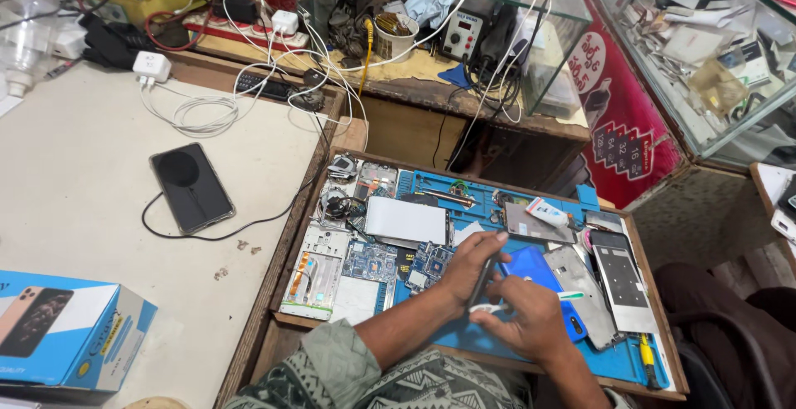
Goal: The person wipes the back of a black smartphone with a white cloth on a cluttered workbench. They repeatedly rub the surface and rotate the phone to clean different areas. The workbench contains various disassembled phone parts and tools.
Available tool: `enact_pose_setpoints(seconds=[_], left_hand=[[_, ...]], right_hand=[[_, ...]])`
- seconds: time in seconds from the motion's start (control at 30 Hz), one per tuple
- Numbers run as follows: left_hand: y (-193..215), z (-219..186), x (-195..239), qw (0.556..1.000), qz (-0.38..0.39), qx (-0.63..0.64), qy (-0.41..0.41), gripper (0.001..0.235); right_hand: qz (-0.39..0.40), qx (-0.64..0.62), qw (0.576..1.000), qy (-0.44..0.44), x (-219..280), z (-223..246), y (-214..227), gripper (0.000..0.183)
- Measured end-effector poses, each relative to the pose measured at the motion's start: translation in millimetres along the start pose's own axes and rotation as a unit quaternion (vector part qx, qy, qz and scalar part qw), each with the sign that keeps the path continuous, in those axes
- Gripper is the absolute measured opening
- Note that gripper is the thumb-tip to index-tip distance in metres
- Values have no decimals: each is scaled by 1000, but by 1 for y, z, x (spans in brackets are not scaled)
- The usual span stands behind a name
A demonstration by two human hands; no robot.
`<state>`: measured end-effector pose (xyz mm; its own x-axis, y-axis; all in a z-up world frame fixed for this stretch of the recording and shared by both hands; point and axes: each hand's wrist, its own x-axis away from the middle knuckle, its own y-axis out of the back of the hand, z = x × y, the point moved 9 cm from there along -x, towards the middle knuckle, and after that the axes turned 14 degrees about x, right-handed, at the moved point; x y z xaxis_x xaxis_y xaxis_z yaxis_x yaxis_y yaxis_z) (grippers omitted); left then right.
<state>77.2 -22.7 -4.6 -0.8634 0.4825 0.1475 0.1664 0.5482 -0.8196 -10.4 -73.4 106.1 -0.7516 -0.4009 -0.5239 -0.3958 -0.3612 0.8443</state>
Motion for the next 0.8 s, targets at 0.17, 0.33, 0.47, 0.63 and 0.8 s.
enact_pose_setpoints(seconds=[0.17,0.33,0.47,0.63,0.8], left_hand=[[9,1,23,997,1,80,7,53],[15,-25,42,992,56,78,-82,52],[11,-36,41,986,97,82,-108,54],[9,-33,36,989,87,62,-100,55],[7,-31,32,989,100,32,-103,56]], right_hand=[[-8,-35,999,24,-10,17,-7,42],[-46,-69,995,58,-8,39,-17,43],[-50,-102,992,62,-6,39,-20,46],[-38,-98,992,65,-6,36,-18,47],[-23,-70,994,82,-5,36,-14,40]])
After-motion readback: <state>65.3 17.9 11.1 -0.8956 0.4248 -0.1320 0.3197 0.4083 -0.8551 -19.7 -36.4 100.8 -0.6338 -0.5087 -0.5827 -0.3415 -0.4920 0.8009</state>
